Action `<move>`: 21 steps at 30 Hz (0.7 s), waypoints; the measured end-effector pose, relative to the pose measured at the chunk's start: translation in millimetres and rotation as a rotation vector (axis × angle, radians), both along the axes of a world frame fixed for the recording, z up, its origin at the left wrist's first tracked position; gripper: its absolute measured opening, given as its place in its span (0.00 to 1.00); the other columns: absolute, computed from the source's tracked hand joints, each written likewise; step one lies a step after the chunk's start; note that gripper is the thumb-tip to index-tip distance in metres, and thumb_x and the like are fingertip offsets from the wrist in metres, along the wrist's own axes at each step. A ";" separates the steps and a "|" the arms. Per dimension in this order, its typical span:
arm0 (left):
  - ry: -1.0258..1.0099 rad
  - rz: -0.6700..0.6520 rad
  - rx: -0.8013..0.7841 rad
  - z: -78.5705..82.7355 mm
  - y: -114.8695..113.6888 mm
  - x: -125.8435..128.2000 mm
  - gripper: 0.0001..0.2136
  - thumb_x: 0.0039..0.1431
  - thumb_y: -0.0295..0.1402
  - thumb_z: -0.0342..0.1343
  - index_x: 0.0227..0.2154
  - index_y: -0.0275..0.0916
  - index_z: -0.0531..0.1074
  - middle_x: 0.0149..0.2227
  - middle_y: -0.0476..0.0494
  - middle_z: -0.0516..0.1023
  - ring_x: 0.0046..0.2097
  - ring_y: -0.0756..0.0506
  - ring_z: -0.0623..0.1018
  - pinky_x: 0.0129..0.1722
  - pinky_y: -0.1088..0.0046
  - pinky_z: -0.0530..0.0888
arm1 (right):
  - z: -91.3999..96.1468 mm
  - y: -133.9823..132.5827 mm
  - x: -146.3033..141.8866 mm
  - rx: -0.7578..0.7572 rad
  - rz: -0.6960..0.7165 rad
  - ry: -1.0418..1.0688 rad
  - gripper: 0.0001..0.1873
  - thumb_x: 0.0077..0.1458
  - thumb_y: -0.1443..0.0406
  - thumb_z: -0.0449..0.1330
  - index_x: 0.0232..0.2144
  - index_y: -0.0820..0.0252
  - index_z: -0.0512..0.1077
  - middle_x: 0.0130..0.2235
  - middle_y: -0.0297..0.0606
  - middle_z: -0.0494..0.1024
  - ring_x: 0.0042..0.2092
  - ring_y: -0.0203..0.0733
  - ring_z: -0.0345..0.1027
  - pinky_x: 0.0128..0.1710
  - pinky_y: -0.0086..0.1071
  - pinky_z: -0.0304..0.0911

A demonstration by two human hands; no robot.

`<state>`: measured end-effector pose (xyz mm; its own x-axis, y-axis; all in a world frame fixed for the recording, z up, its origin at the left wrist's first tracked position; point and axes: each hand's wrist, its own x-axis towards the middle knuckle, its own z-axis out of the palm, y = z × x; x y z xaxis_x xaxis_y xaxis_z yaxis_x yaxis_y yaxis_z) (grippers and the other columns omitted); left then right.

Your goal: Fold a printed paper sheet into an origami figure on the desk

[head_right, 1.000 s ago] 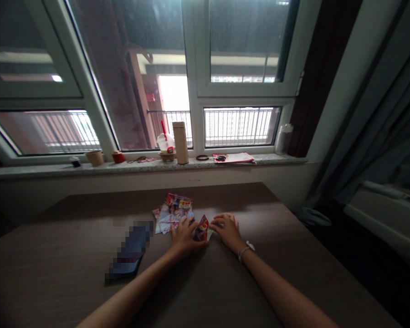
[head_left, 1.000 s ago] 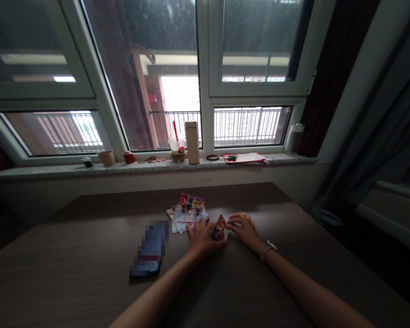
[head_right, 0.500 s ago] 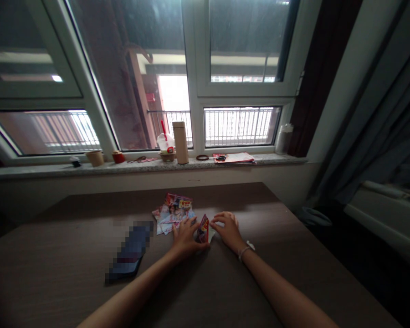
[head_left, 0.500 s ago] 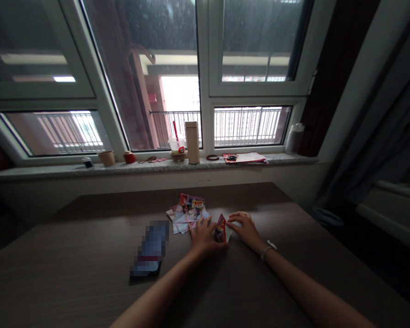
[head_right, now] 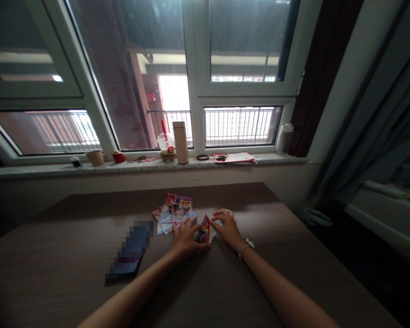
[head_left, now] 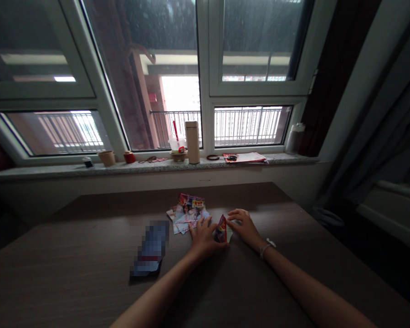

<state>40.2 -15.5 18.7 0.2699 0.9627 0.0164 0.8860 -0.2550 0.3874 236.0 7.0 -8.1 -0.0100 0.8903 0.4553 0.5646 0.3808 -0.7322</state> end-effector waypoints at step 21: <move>-0.014 -0.004 -0.002 -2.9 -0.2 2.3 0.33 0.41 0.56 0.67 0.52 0.52 0.74 0.70 0.43 0.56 0.71 0.28 0.49 0.63 0.30 0.37 | 2.4 3.8 0.0 0.041 -0.024 0.117 0.13 0.53 0.53 0.64 0.25 0.53 0.79 0.40 0.41 0.80 0.50 0.50 0.67 0.56 0.46 0.57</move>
<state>42.6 -15.6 15.8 0.2731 0.9618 0.0188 0.8793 -0.2576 0.4005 236.0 10.7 -5.7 0.0662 0.8703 0.4880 0.4853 0.3992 -0.7779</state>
